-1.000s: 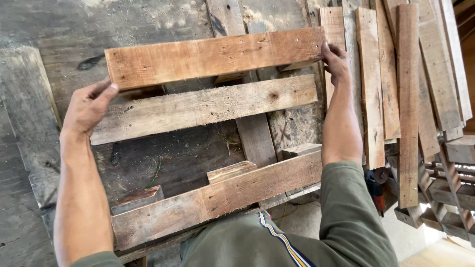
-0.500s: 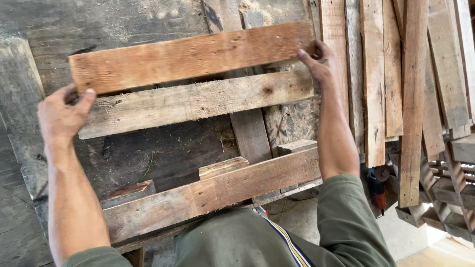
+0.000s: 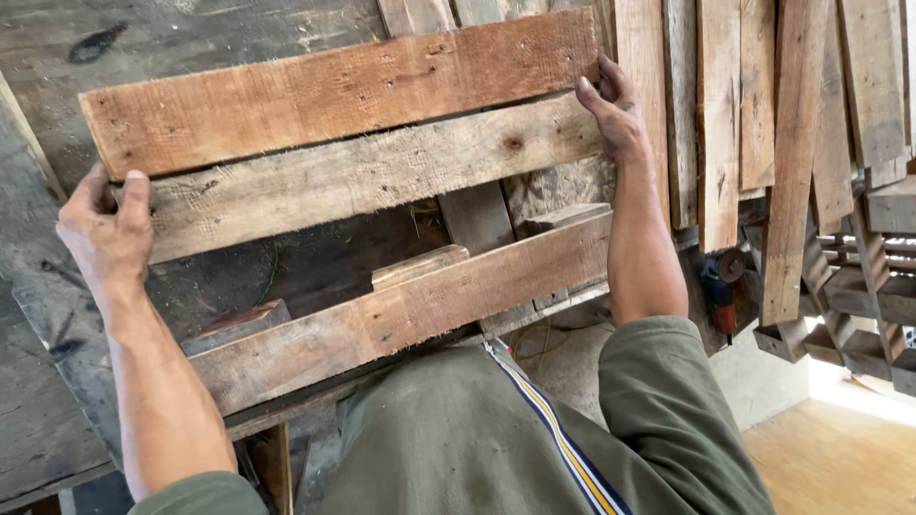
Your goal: The person assembles a wooden pallet by arranging planks and blocks on a workbench, then secures them with nails using a hammer. The person moves materials around the workshop and repeatedly adjusts the wood pieces before nailing them together.
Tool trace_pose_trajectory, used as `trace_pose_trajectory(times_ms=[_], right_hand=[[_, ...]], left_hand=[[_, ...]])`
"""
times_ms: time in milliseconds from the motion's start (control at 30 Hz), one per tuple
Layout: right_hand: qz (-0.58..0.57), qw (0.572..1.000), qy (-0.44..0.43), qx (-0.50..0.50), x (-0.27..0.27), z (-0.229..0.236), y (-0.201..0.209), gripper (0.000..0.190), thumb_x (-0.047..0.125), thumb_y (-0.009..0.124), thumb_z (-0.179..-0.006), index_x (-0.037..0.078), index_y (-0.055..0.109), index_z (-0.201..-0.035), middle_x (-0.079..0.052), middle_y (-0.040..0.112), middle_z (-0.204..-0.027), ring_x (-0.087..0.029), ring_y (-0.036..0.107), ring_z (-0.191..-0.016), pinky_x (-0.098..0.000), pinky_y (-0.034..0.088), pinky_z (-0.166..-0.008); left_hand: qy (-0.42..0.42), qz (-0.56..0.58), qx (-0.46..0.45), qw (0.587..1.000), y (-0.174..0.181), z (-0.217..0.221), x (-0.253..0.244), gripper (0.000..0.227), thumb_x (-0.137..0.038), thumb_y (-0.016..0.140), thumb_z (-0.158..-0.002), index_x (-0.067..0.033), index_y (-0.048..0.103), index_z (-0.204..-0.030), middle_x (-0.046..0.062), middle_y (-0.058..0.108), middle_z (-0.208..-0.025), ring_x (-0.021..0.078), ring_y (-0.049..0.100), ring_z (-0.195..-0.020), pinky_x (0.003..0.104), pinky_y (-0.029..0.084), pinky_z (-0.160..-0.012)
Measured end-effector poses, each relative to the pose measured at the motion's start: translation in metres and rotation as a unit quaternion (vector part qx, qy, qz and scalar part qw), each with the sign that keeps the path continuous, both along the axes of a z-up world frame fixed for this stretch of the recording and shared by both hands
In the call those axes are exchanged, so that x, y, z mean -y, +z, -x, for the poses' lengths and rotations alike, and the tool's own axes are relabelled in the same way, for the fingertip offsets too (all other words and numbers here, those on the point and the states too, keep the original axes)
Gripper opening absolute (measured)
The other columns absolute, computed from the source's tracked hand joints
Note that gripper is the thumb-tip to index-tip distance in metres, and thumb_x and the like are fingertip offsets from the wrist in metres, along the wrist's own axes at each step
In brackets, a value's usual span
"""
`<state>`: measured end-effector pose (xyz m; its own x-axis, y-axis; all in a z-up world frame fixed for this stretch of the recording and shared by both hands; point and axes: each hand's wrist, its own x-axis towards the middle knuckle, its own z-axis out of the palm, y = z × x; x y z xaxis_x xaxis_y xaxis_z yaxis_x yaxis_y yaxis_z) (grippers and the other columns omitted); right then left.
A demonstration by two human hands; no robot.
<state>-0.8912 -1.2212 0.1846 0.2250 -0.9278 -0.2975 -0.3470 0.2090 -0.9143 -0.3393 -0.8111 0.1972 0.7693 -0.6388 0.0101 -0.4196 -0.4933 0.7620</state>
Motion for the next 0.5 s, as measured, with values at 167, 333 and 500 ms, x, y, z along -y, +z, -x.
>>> trace_pose_trajectory(times_ms=[167, 333, 500], right_hand=[[-0.025, 0.997, -0.002, 0.076, -0.049, 0.03, 0.009, 0.089, 0.025, 0.085, -0.087, 0.002, 0.034, -0.157, -0.024, 0.048, -0.158, -0.033, 0.046, -0.149, -0.0417, 0.039, -0.126], [-0.038, 0.998, -0.042, -0.001, -0.073, 0.041, 0.015, 0.085, 0.023, 0.085, -0.087, 0.004, 0.039, -0.156, -0.019, 0.046, -0.16, -0.029, 0.044, -0.149, -0.0387, 0.04, -0.124], [-0.007, 0.999, -0.035, 0.04, -0.065, 0.029, 0.023, 0.074, 0.018, 0.082, -0.09, 0.003, 0.046, -0.154, -0.017, 0.052, -0.153, -0.029, 0.049, -0.144, -0.0389, 0.044, -0.119]], left_hand=[[-0.05, 0.028, -0.003, 0.998, 0.002, 0.028, -0.046, 0.044, -0.027, 0.075, -0.109, 0.0109, 0.069, -0.129, 0.005, 0.069, -0.097, 0.0116, 0.06, -0.09, 0.029, 0.05, -0.078], [-0.052, -0.005, 0.015, 0.999, -0.001, 0.052, -0.08, 0.049, -0.033, 0.078, -0.103, 0.0088, 0.07, -0.128, 0.01, 0.075, -0.109, 0.0141, 0.066, -0.1, 0.029, 0.051, -0.087], [0.007, -0.032, -0.077, 0.996, 0.002, 0.047, -0.068, 0.05, -0.036, 0.078, -0.104, 0.0016, 0.072, -0.137, 0.024, 0.068, -0.098, 0.0273, 0.063, -0.082, 0.04, 0.049, -0.078]])
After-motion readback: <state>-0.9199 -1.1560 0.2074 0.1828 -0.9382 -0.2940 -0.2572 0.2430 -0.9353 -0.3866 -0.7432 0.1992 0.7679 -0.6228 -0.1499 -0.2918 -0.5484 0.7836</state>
